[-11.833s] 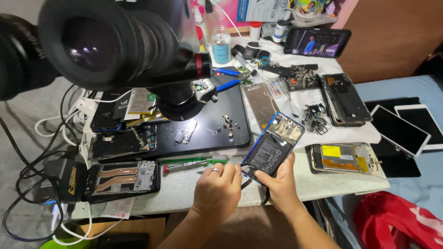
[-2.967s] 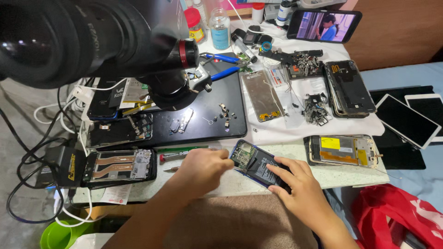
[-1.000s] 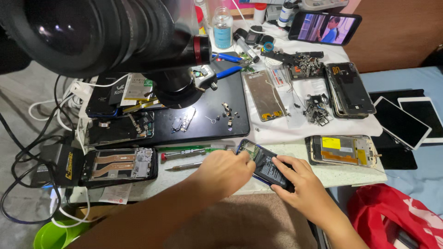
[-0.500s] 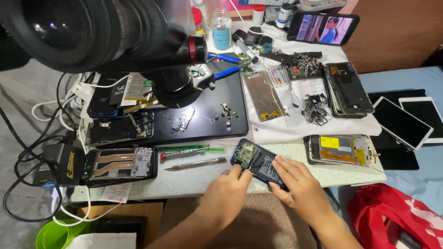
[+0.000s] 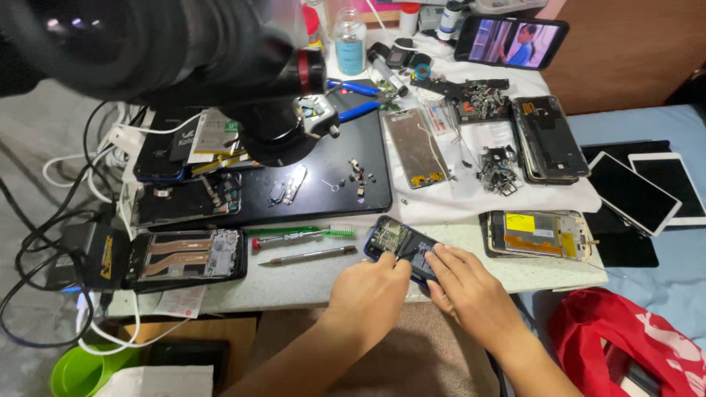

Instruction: The person disassembles a smartphone, removes the battery, and uses tweezers to adjust internal components and ribbon cables. The person then places a new screen assembly into the phone frame and secures it.

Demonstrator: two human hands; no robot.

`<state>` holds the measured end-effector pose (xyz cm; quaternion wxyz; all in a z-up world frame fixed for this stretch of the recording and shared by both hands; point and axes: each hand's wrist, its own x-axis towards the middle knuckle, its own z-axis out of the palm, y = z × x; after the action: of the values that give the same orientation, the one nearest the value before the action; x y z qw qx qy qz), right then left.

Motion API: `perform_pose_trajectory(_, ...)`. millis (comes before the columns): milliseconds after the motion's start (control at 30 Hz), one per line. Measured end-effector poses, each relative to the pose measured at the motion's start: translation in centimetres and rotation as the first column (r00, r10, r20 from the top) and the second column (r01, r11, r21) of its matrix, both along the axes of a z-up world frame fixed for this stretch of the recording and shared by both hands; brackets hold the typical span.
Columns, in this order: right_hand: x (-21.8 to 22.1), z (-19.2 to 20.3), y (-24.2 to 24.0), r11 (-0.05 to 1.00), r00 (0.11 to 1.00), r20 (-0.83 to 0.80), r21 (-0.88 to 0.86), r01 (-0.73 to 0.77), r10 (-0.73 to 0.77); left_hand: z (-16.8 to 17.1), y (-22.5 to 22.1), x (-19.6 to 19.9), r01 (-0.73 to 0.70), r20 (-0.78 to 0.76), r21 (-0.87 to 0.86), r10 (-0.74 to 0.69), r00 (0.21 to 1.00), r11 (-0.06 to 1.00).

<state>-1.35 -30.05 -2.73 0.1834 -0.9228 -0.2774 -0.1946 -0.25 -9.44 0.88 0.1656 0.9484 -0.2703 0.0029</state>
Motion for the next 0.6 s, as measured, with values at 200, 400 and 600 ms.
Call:
perform_pose_trajectory(200,0.1,-0.2,0.2,1.0,0.997,0.074,0.01,0.007,-0.008,1.8,-0.8,1.0,0.044,-0.08,0.102,-0.036,0.996,0.994)
perform_pose_trajectory(400,-0.2,-0.2,0.2,1.0,0.997,0.074,-0.018,0.015,-0.014,0.8,-0.7,0.5,0.043,-0.019,0.072,-0.041,0.999,0.997)
perform_pose_trajectory(600,-0.2,-0.2,0.2,1.0,0.993,0.121,-0.029,-0.009,0.012,-1.3,-0.7,-0.3,0.007,0.125,-0.02,-0.004,0.992,1.0)
